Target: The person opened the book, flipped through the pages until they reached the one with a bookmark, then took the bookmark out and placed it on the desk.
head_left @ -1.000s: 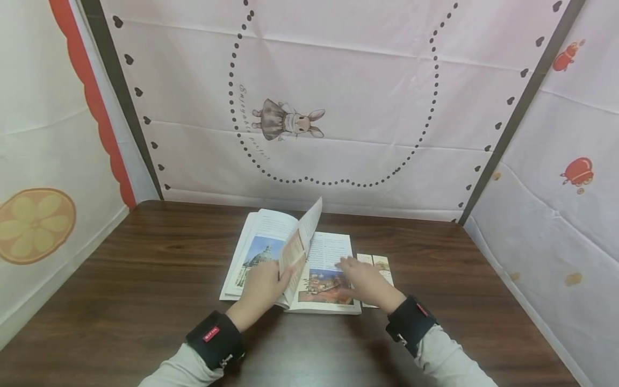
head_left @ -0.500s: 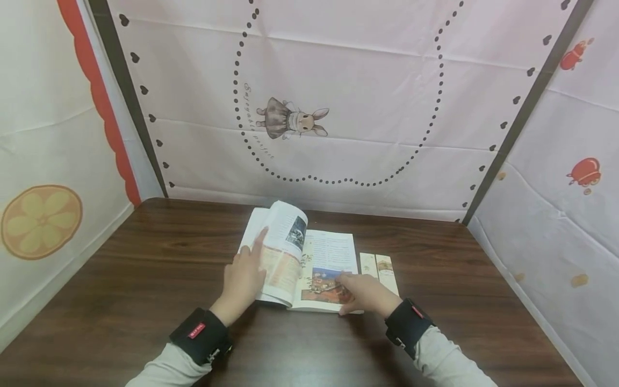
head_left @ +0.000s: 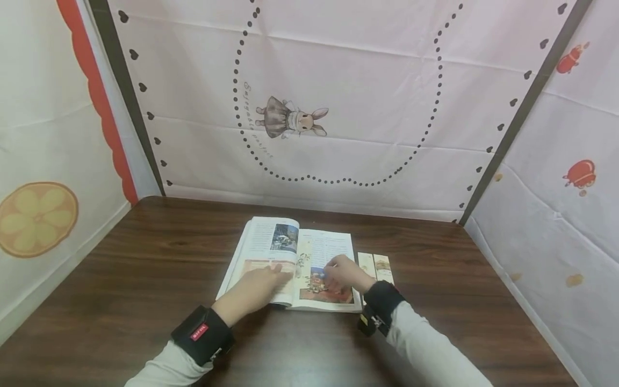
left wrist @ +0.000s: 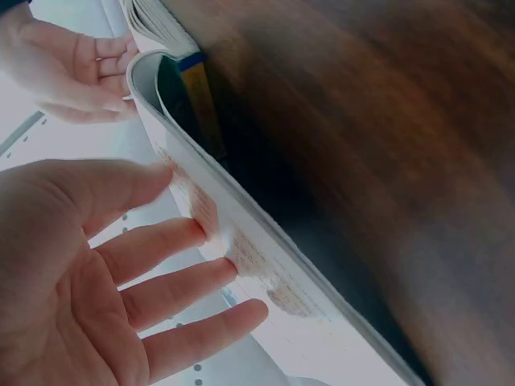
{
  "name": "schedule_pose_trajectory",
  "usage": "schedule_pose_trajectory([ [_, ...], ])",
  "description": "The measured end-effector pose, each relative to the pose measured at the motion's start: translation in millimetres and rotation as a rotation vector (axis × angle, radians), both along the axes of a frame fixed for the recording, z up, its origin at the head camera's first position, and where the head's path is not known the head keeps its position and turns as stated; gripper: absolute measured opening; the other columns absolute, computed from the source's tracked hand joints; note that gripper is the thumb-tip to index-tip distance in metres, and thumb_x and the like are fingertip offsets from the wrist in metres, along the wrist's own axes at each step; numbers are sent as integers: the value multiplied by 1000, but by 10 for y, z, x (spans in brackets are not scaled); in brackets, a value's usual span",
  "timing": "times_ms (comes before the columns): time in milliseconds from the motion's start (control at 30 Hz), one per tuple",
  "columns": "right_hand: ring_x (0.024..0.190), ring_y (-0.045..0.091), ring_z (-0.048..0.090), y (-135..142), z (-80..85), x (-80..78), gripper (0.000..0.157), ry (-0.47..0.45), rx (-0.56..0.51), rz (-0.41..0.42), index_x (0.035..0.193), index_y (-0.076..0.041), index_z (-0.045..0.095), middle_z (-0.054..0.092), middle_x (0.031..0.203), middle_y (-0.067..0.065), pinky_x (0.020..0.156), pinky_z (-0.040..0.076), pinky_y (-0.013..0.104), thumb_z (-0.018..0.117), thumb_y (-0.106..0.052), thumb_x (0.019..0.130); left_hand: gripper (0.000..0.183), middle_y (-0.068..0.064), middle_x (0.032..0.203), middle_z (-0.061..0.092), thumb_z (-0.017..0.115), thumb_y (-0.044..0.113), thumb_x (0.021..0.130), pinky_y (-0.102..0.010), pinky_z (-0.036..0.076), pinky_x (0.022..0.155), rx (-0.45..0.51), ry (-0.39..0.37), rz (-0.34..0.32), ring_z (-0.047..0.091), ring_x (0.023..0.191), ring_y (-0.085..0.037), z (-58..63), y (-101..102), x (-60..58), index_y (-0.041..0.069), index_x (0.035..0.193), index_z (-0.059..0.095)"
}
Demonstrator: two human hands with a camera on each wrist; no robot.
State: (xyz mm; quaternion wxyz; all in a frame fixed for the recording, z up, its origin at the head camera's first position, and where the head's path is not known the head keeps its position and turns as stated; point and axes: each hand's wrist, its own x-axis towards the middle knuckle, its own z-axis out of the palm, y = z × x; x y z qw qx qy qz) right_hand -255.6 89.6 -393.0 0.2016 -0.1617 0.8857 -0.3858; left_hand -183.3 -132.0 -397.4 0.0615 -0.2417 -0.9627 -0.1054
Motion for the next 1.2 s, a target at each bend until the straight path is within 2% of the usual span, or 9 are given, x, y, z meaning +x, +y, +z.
schedule_pose_trajectory([
  [133,58,15,67,-169,-21,-86,28,-157,-137,-99,94,13,63,70,74,16,62,59,33,47,-11,94,36,-23,124,60,61,17,90,-46,51,89,15,-19,2,63,108,-36,-19,-33,-1,7,124,60],
  [233,51,12,63,-282,-25,-117,28,-195,-193,-131,92,11,63,66,64,10,60,58,32,49,-13,94,41,-24,126,58,64,20,88,-47,49,92,18,-54,12,60,111,-38,-10,-25,-2,6,126,58],
  [300,47,10,59,-350,-35,-130,26,-191,-188,-144,87,10,63,60,57,5,56,57,29,51,-13,93,43,-24,126,58,64,23,88,-47,48,94,10,-69,25,59,114,-38,3,4,-4,5,127,58],
  [433,44,10,56,-433,-63,-149,22,-150,-122,-153,79,7,63,54,54,2,53,56,28,54,-10,91,46,-26,124,59,66,27,86,-48,49,91,-17,-64,47,59,112,-39,14,70,1,4,125,59],
  [567,45,10,56,-343,-68,-185,25,-87,-54,-148,68,1,61,53,53,1,54,56,28,55,-10,90,46,-27,125,58,66,27,86,-50,49,90,-23,-72,80,58,113,-43,8,102,22,3,125,59],
  [733,43,7,52,65,-46,-212,35,-81,-34,-80,55,-10,49,46,48,-3,52,54,25,56,-10,90,45,-27,128,56,65,25,87,-53,47,93,-19,-95,98,54,116,-46,9,102,61,2,126,58],
  [900,49,6,51,689,-33,-161,30,-145,-22,-22,62,-12,50,46,54,-5,56,53,23,55,-13,92,45,-29,128,55,64,24,87,-57,48,89,-11,-75,92,53,114,-49,-4,119,80,0,125,58],
  [1000,52,7,50,1056,-46,-122,29,-190,-31,-42,64,-12,50,47,56,-4,58,52,23,55,-14,93,46,-29,128,54,64,24,87,-59,47,89,-11,-77,101,52,115,-50,-20,104,91,0,126,57],
  [1200,56,8,49,1653,-5,-75,26,-181,16,-111,67,-10,53,47,58,-5,60,52,25,55,-14,93,46,-29,129,54,64,24,87,-59,47,88,4,-71,97,52,115,-50,-43,108,61,0,126,57],
])
